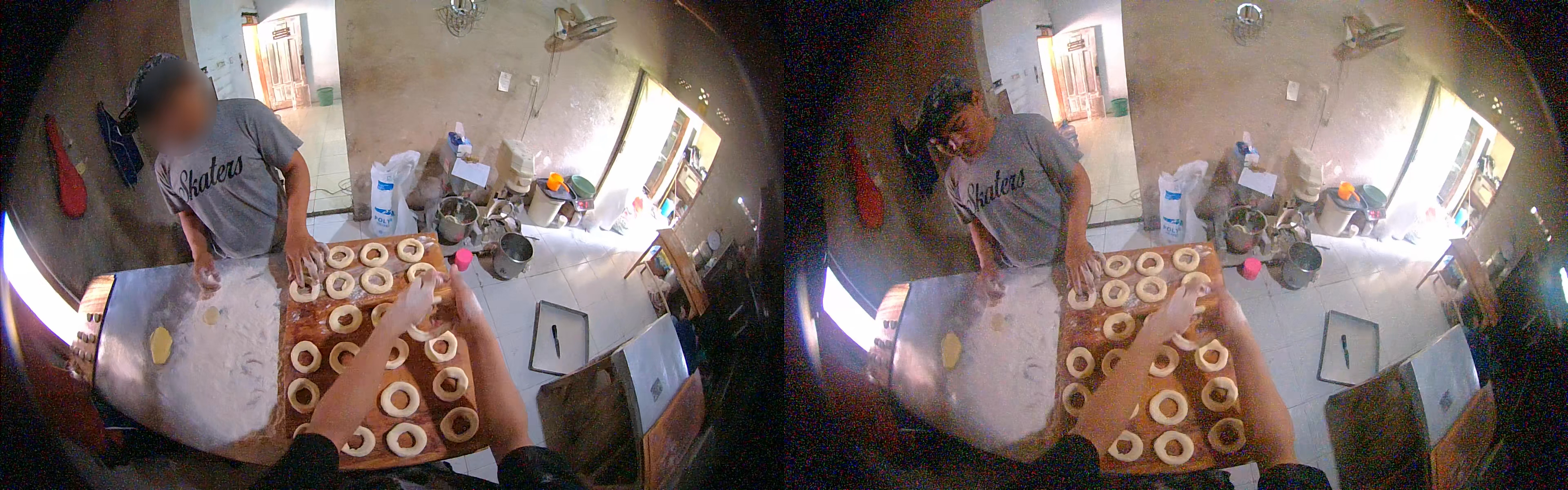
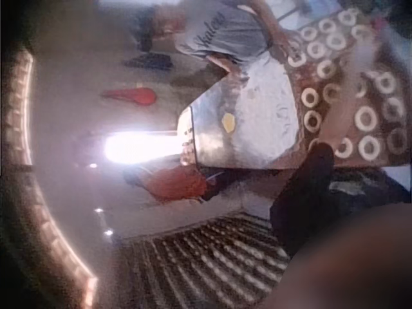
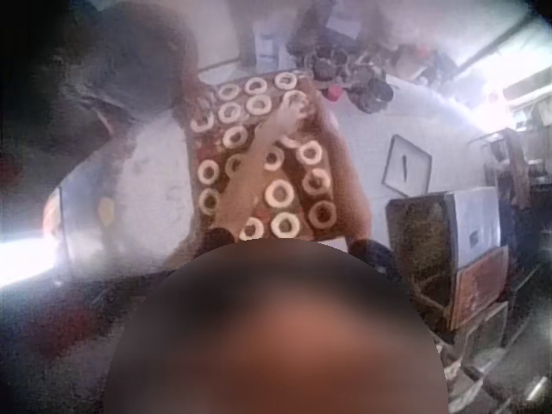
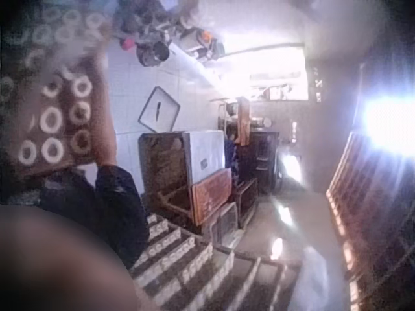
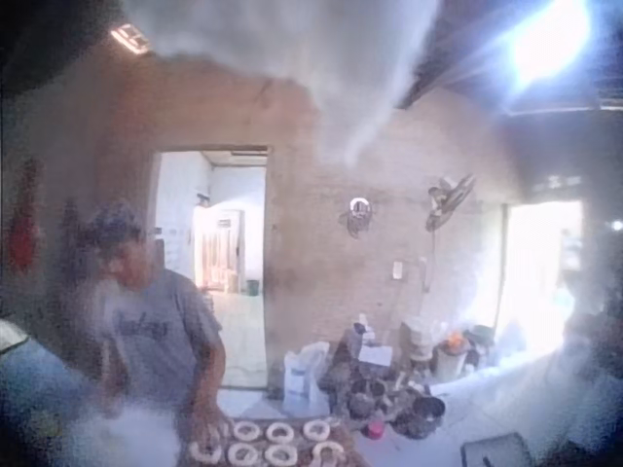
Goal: The person shapes small dough pieces into rings by hand and places them on a wooden board. They repeatedly pick up dough, form a hole in the center, and arrange the rings in rows. Another person works alongside at the same table.
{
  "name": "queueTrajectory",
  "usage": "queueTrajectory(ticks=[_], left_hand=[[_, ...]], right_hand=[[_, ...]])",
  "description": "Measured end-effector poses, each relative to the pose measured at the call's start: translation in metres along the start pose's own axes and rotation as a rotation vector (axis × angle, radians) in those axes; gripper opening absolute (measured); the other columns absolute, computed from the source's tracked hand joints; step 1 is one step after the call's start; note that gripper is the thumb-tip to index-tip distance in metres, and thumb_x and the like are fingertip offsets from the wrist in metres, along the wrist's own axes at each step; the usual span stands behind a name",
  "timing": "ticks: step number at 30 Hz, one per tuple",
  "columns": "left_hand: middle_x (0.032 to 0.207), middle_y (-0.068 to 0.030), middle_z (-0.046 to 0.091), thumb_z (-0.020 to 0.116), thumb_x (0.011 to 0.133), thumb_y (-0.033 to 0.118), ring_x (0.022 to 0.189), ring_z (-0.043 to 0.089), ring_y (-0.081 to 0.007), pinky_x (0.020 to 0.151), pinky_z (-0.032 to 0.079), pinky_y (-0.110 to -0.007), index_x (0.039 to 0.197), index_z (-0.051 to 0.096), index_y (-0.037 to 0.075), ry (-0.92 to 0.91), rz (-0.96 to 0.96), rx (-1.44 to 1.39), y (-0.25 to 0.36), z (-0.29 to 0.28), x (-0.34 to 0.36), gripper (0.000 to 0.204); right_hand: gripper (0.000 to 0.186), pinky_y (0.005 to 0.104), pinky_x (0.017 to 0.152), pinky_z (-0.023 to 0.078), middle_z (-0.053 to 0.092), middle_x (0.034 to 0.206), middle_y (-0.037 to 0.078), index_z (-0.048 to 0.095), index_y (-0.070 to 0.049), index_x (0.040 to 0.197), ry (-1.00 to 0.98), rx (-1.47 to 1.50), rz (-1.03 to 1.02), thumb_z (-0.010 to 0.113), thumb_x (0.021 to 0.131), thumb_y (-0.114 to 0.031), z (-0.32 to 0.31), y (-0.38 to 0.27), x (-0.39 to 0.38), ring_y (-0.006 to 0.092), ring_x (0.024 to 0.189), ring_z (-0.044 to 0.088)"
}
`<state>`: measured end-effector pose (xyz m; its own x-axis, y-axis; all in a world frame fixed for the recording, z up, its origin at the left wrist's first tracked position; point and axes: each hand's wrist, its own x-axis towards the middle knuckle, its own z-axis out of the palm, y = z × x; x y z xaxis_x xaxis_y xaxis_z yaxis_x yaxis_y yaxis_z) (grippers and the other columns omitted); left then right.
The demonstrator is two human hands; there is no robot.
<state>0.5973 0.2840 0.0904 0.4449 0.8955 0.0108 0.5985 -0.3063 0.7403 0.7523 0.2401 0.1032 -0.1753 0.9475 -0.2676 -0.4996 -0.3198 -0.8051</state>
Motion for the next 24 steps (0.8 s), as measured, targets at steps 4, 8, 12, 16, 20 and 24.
queueTrajectory(ticks=[4, 8, 12, 16, 20, 24], left_hand=[[0.154, -0.0294, 0.039, 0.034, 0.102, 0.061, 0.145, 0.036, -0.0436, 0.115, 0.029, -0.06, 0.154, 0.039, 0.01, -0.022, -0.445, 0.242, -0.004, -0.006, 0.043, 0.073], [0.149, -0.032, 0.037, 0.068, 0.088, 0.05, 0.14, 0.037, -0.0485, 0.113, 0.026, -0.063, 0.151, 0.039, 0.011, 0.073, -0.3, 0.456, -0.016, 0.003, 0.021, 0.079], [0.131, -0.022, 0.047, 0.08, 0.078, 0.036, 0.128, 0.047, -0.0434, 0.106, 0.035, -0.057, 0.15, 0.037, 0.014, 0.022, -0.22, 0.61, -0.023, 0.014, 0.003, 0.087], [0.144, -0.03, 0.039, 0.082, 0.073, 0.039, 0.138, 0.037, -0.0508, 0.11, 0.028, -0.069, 0.154, 0.026, 0.011, -0.046, -0.224, 0.473, -0.031, 0.01, 0.007, 0.103], [0.144, -0.0311, 0.039, 0.081, 0.077, 0.039, 0.136, 0.038, -0.0517, 0.111, 0.029, -0.068, 0.154, 0.026, 0.011, -0.023, -0.174, 0.461, -0.035, 0.009, 0.007, 0.098], [0.134, -0.026, 0.044, 0.077, 0.082, 0.038, 0.129, 0.045, -0.0468, 0.107, 0.033, -0.064, 0.153, 0.033, 0.012, 0.121, -0.115, 0.396, -0.03, 0.004, -0.008, 0.087]], right_hand=[[0.088, 0.0408, 0.083, 0.057, 0.068, 0.118, 0.022, 0.027, -0.001, 0.148, 0.345, -0.766, 0.002, 0.055, 0.095, -0.065, -0.046, -0.005, 0.052, 0.0354, 0.1, 0.07], [0.103, 0.0438, 0.102, 0.048, 0.059, 0.132, 0.03, 0.019, -0.004, 0.153, 0.372, -1.34, -0.222, 0.071, 0.083, -0.059, -0.067, 0.017, 0.068, 0.0439, 0.12, 0.06], [0.105, 0.054, 0.11, 0.039, 0.047, 0.146, 0.03, 0.023, -0.01, 0.155, 0.352, -1.491, 0.115, 0.08, 0.075, -0.048, -0.051, 0.028, 0.05, 0.0464, 0.134, 0.048], [0.106, 0.0621, 0.108, 0.037, 0.047, 0.145, 0.03, 0.024, -0.017, 0.156, 0.433, -1.548, 0.144, 0.08, 0.073, -0.049, -0.033, 0.027, 0.042, 0.0453, 0.133, 0.049], [0.104, 0.0595, 0.109, 0.038, 0.048, 0.143, 0.031, 0.023, -0.019, 0.157, 0.457, -1.568, 0.154, 0.08, 0.075, -0.047, -0.042, 0.031, 0.049, 0.046, 0.133, 0.05], [0.103, 0.0512, 0.11, 0.041, 0.048, 0.143, 0.033, 0.022, -0.013, 0.156, 0.356, -1.496, 0.109, 0.081, 0.077, -0.043, -0.038, 0.025, 0.04, 0.046, 0.133, 0.049]])
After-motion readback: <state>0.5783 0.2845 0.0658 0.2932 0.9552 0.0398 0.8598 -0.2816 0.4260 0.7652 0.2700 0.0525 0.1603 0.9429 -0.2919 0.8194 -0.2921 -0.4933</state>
